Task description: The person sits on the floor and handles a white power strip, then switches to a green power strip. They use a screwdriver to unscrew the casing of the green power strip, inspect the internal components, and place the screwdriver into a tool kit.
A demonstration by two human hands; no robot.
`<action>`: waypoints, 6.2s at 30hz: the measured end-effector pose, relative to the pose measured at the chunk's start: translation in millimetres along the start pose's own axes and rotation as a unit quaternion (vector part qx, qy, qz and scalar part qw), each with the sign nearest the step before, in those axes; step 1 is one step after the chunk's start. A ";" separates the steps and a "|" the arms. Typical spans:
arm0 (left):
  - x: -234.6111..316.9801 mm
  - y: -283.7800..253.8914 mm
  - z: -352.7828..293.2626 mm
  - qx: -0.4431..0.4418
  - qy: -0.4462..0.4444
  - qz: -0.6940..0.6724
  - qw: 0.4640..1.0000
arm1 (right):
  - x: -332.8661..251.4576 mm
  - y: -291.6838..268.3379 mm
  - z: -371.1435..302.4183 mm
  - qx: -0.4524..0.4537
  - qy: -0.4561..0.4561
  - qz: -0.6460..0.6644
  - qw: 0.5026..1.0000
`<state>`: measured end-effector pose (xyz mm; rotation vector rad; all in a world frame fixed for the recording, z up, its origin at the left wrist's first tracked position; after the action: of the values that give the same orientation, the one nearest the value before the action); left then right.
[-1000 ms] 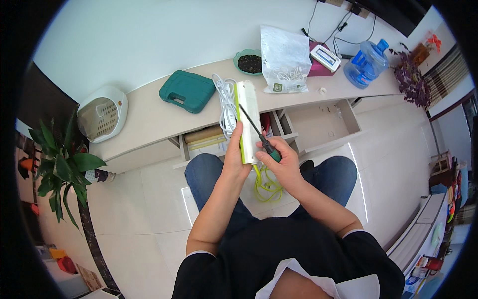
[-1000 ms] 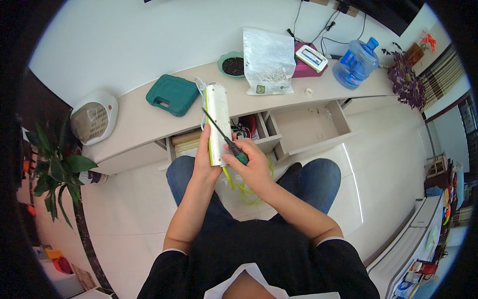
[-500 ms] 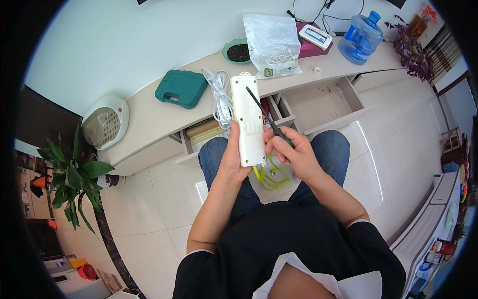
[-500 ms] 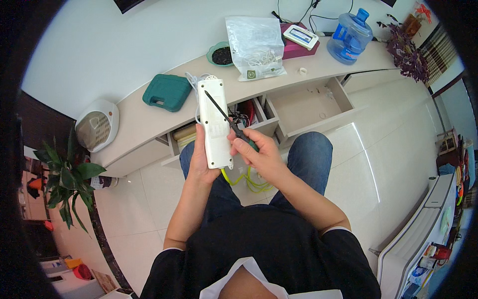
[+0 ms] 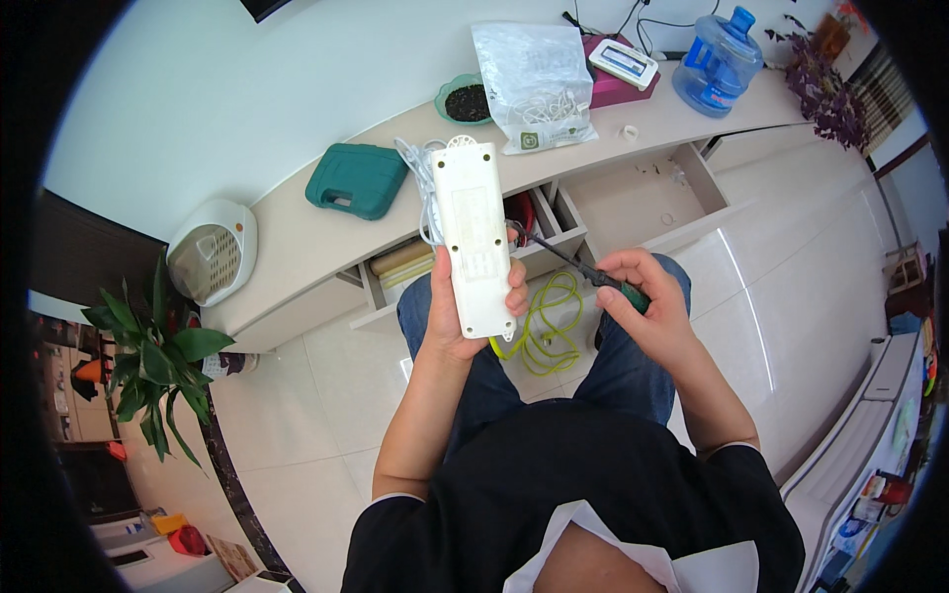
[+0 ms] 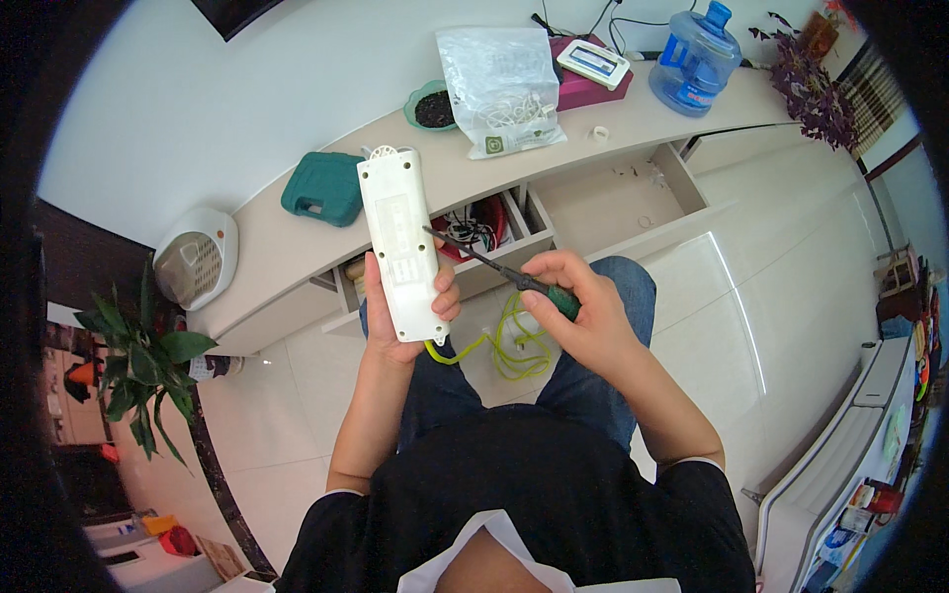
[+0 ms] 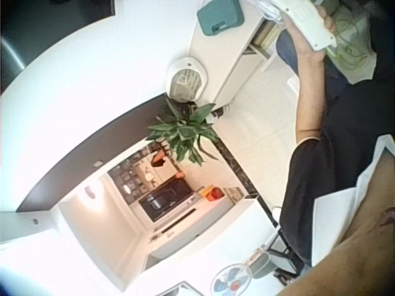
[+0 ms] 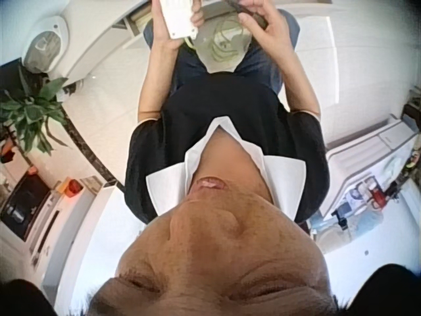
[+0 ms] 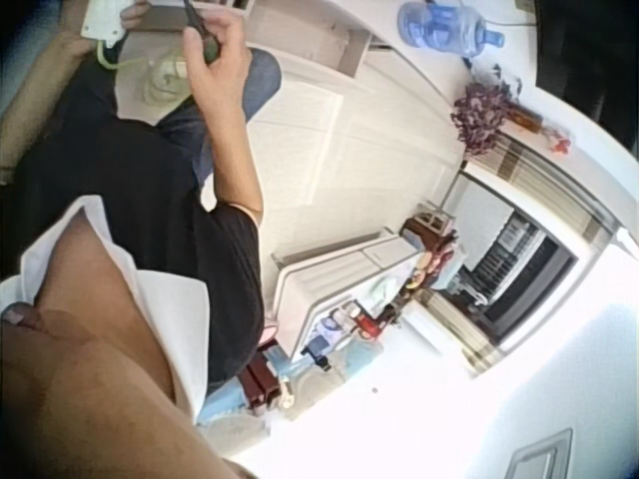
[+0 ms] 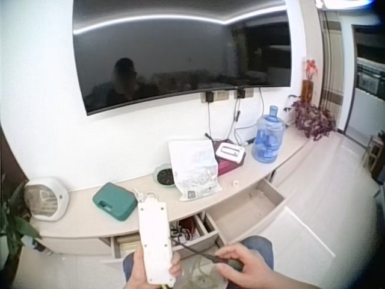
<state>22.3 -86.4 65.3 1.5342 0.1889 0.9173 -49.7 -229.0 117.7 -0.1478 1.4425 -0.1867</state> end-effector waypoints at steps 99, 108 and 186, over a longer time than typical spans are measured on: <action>44.0 -34.4 -21.4 0.153 0.060 0.161 0.973 | -69.4 28.0 14.4 -0.064 -0.161 -0.246 0.954; 42.2 -29.2 -25.0 0.114 0.056 0.070 0.989 | -73.5 23.1 13.3 -0.052 -0.175 -0.231 0.956; 53.3 -49.5 -42.7 0.165 0.036 0.418 0.892 | -1.4 53.2 40.0 -0.153 0.011 -0.048 0.987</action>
<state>49.9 -10.8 39.8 1.9324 -0.3166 1.6854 -8.2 -177.3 112.7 -0.4682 1.4798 -0.0432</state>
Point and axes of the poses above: each hand's wrist, its own z-axis towards the middle knuckle, its own y-axis out of the palm, x = y × z, the point moved 9 cm from there along z, towards the middle knuckle, and after that the axes turned 4 degrees about -x, right-handed, at the moved point
